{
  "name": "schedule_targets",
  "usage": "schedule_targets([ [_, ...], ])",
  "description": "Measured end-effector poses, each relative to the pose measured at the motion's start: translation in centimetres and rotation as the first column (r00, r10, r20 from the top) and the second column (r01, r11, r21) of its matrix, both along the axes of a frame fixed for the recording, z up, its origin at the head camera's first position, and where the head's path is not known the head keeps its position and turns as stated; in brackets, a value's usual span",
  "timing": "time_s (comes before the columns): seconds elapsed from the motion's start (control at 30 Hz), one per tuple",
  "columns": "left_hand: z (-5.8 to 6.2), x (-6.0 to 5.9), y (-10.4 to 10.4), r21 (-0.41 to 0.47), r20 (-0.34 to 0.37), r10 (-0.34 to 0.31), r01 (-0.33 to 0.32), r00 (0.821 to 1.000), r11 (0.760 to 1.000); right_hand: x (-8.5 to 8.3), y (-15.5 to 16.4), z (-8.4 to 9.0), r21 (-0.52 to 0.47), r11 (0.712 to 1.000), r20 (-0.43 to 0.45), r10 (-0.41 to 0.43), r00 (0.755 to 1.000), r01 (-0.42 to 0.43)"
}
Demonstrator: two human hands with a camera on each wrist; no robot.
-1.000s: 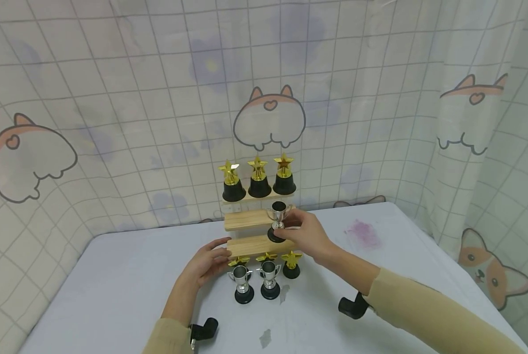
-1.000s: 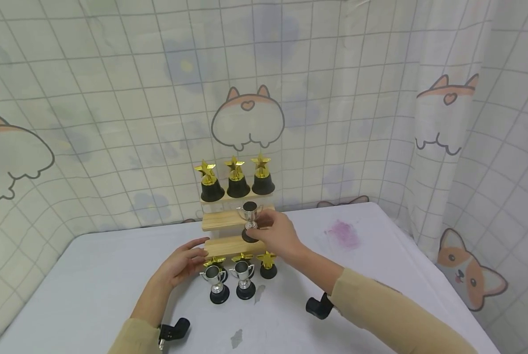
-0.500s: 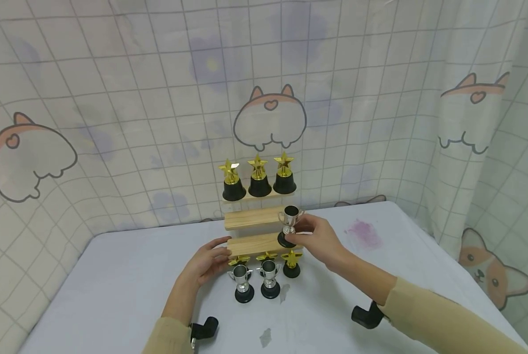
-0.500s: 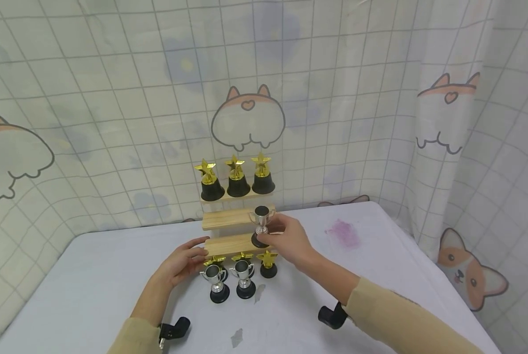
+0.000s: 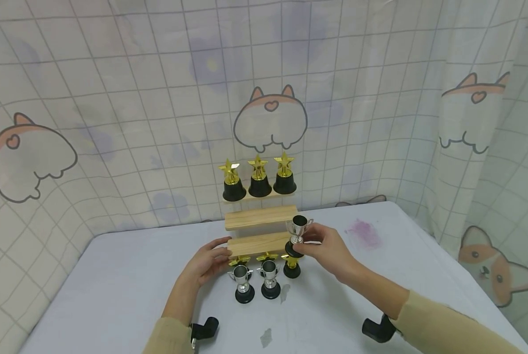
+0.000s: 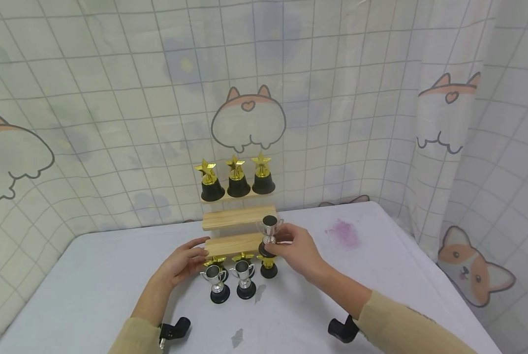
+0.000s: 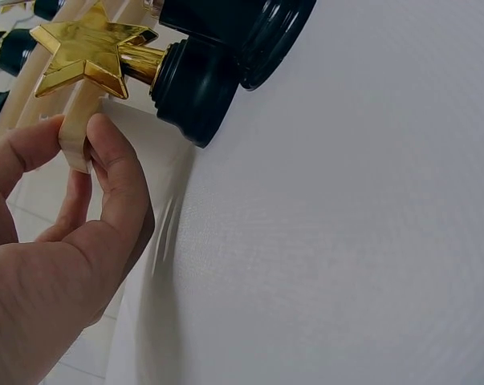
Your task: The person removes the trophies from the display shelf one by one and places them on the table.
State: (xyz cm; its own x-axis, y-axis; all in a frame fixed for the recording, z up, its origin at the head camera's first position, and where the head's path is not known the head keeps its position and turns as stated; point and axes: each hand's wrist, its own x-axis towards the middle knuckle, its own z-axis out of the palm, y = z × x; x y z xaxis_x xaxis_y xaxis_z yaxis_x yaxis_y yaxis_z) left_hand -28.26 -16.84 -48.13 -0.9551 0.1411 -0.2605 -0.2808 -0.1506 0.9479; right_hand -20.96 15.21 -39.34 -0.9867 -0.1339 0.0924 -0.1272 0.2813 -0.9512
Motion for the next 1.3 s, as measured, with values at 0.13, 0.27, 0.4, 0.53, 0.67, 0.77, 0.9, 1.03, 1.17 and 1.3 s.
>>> schedule_targets([
  [0.13,0.0,0.1,0.0,0.003,-0.002,0.001,-0.001,1.000,1.000,0.5,0.3,-0.3,-0.008,1.000,0.003,0.013,1.000,-0.013],
  [0.27,0.0,0.2,0.0,-0.001,-0.005,-0.001,0.001,1.000,1.000,0.9,0.6,-0.7,-0.003,1.000,0.011,0.015,1.000,-0.014],
  [0.4,0.0,0.2,0.1,-0.006,-0.005,-0.002,0.001,1.000,1.000,1.2,1.0,-1.3,0.000,1.000,0.024,0.013,1.000,-0.013],
  [0.53,0.0,0.2,0.1,0.001,-0.003,0.000,0.000,1.000,1.000,1.4,1.3,-2.0,0.000,1.000,0.031,0.010,0.999,-0.010],
  [0.67,0.0,0.2,0.1,0.009,-0.006,-0.002,0.002,1.000,1.000,1.7,1.5,-2.7,0.009,1.000,0.049,-0.005,0.999,0.004],
  [0.77,-0.1,0.1,0.0,0.009,-0.009,-0.001,0.001,1.000,1.000,1.8,1.5,-3.4,0.010,1.000,0.063,-0.010,0.998,0.009],
  [0.9,-0.2,0.1,0.0,0.004,-0.007,0.002,-0.002,1.000,1.000,2.0,1.4,-4.4,0.000,1.000,0.059,0.016,0.998,-0.016],
  [1.03,0.0,0.2,0.0,0.005,-0.004,0.002,-0.002,1.000,1.000,2.1,1.2,-5.3,0.001,0.999,0.054,0.040,0.998,-0.040],
  [1.17,0.1,0.3,0.1,0.004,-0.005,0.001,-0.001,1.000,1.000,2.1,0.9,-6.0,0.024,0.999,0.068,0.031,0.997,-0.033],
  [1.3,0.1,0.3,0.1,0.006,-0.002,0.002,-0.002,1.000,1.000,1.9,0.7,-6.6,0.036,0.999,0.082,0.024,0.996,-0.027],
])
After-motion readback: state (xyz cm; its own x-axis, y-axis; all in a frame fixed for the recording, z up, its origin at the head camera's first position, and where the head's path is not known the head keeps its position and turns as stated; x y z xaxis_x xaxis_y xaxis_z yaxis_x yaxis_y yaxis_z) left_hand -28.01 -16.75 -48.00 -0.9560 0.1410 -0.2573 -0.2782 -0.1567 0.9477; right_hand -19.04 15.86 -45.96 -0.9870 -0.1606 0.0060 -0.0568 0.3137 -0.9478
